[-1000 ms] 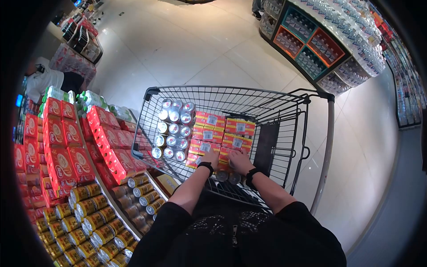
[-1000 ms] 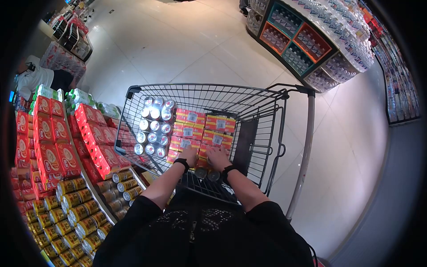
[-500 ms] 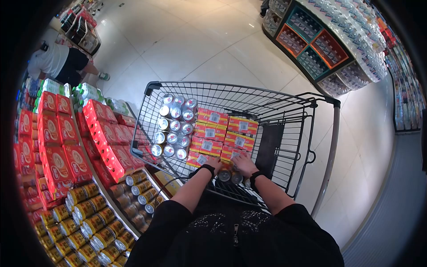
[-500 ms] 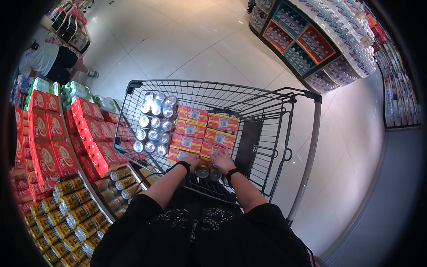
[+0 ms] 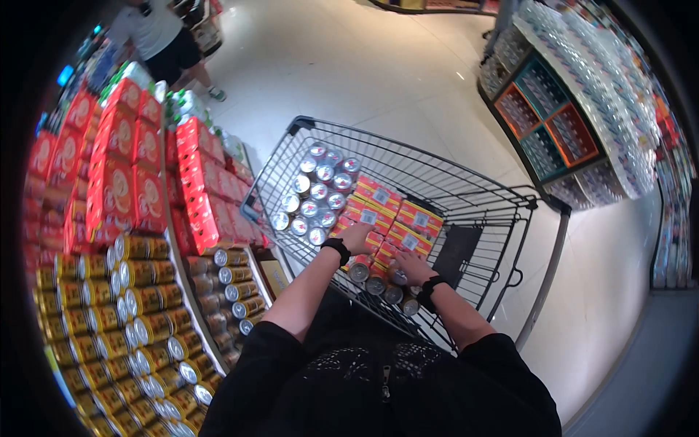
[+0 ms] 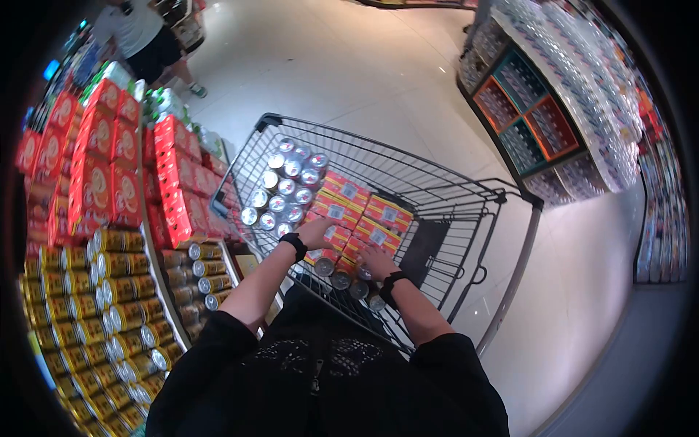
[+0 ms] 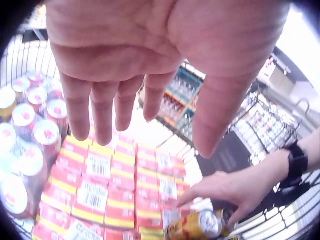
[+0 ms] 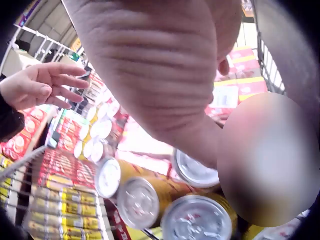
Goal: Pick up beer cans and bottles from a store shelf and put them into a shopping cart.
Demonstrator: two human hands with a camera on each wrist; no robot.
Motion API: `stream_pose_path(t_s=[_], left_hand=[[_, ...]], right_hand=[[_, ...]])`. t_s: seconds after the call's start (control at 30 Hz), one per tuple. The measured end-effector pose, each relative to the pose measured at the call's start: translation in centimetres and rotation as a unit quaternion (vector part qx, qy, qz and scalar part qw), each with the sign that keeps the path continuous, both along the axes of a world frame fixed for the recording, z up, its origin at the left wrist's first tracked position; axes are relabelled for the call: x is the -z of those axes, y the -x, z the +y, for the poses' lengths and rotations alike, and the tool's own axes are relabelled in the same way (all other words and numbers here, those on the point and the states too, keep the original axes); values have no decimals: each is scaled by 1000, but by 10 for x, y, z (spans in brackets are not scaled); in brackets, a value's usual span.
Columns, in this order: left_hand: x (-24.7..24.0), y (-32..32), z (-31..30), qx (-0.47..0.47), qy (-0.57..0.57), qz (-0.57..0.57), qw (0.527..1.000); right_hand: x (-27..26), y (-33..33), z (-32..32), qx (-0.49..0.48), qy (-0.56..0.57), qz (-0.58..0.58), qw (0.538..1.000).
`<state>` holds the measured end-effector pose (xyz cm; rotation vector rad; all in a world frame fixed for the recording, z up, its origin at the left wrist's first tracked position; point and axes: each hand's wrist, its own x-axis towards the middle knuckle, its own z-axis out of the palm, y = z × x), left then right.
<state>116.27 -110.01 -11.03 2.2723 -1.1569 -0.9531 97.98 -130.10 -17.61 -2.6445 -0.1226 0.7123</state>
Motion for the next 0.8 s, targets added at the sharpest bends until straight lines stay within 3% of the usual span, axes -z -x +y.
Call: stream_pose_path(t_s=[0.07, 0.13, 0.17, 0.27, 0.37, 0.5, 0.6, 0.7, 0.8], left_hand=[[-60, 0, 17, -91, 46, -12, 995], [-108, 12, 49, -166, 112, -46, 979], [-129, 19, 68, -182, 130, -67, 972], [-205, 59, 129, -268, 138, -105, 948], [-253, 117, 195, -334, 139, -221, 906], [-295, 211, 266, -466, 95, -314, 822], [-313, 271, 309, -553, 68, -359, 748], [-315, 318, 348, -643, -32, -451, 619], [-319, 356, 383, -702, -144, -464, 521]], right_hand=[[-24, -21, -7, 17, -8, 73, 997], [-10, -39, -24, 21, -63, 43, 997], [-47, -51, -18, 29, -16, 5, 999], [-69, -88, -24, 53, -108, -106, 987], [-136, -118, 7, 43, -157, -213, 963], [-233, -131, 107, -31, -317, -264, 910], [-293, -120, 200, -140, -337, -257, 895], [-330, -112, 296, -264, -409, -240, 840], [-361, -100, 389, -363, -424, -260, 788]])
